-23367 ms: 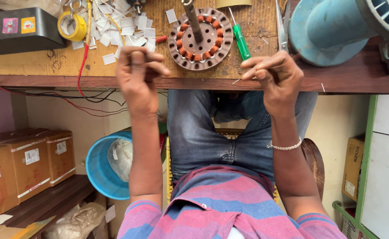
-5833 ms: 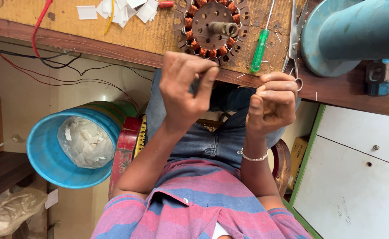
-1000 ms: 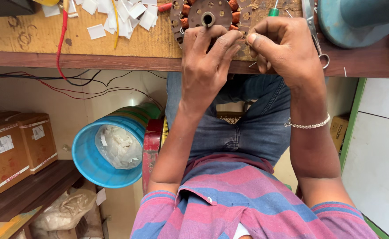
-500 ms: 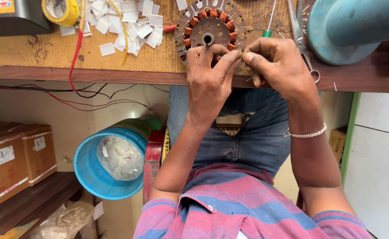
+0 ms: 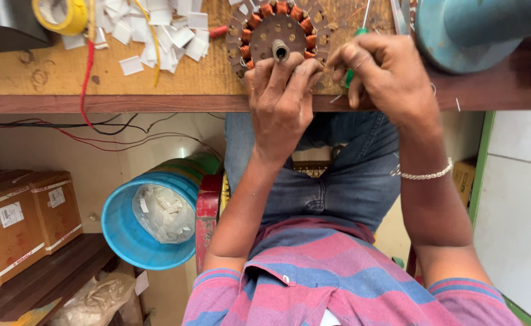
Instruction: The person works on a motor stator, using a screwdriver to adjust copper windings and inserting small white insulating pieces into slots. They then use scissors to trim a red wire and prepare it for connection.
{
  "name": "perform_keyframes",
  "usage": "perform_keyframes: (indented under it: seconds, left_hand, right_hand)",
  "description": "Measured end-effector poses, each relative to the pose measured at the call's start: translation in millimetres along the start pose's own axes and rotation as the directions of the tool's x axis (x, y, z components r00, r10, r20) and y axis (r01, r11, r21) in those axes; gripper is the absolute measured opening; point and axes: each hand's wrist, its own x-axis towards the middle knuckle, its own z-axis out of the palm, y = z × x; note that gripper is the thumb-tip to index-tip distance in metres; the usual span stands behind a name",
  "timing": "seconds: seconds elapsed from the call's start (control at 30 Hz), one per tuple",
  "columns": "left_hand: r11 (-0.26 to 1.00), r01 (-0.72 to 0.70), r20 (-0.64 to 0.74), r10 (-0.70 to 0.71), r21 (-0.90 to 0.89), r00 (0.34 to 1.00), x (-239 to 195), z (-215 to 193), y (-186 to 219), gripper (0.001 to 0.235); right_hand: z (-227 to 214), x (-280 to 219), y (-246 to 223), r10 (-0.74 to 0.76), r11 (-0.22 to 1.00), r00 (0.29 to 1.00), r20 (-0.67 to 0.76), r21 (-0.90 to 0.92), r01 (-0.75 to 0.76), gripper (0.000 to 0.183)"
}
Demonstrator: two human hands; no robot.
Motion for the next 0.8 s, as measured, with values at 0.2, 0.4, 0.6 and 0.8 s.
perform_keyframes:
  seconds: [0.2,0.4,0.6,0.8]
  left_hand:
    - [0.999,0.047,-0.009,-0.047,0.011,0.999,-5,5,-1,0.019]
    - [0.996,0.08,-0.022,-0.08,-0.03,0.997,0,2,2,0.016]
    - [0.994,0.096,-0.018,-0.097,-0.045,0.995,1,2,3,0.013]
    - [0.995,0.095,-0.019,-0.096,-0.037,0.995,2,1,4,0.012]
  right_hand:
    - [-33,-1,18,-0.506,0.409,0.851,-0.138,-0.908,0.096,0.033]
    - [-33,-25,16,-0.62,0.691,0.781,-0.071,-0.521,0.501,0.014]
    - [-17,-43,10,-0.386,0.894,0.918,-0.089,-0.283,0.348,0.03]
    - [-11,-52,0,-0.471,0.812,0.864,-0.177,-0.47,0.346,0.025]
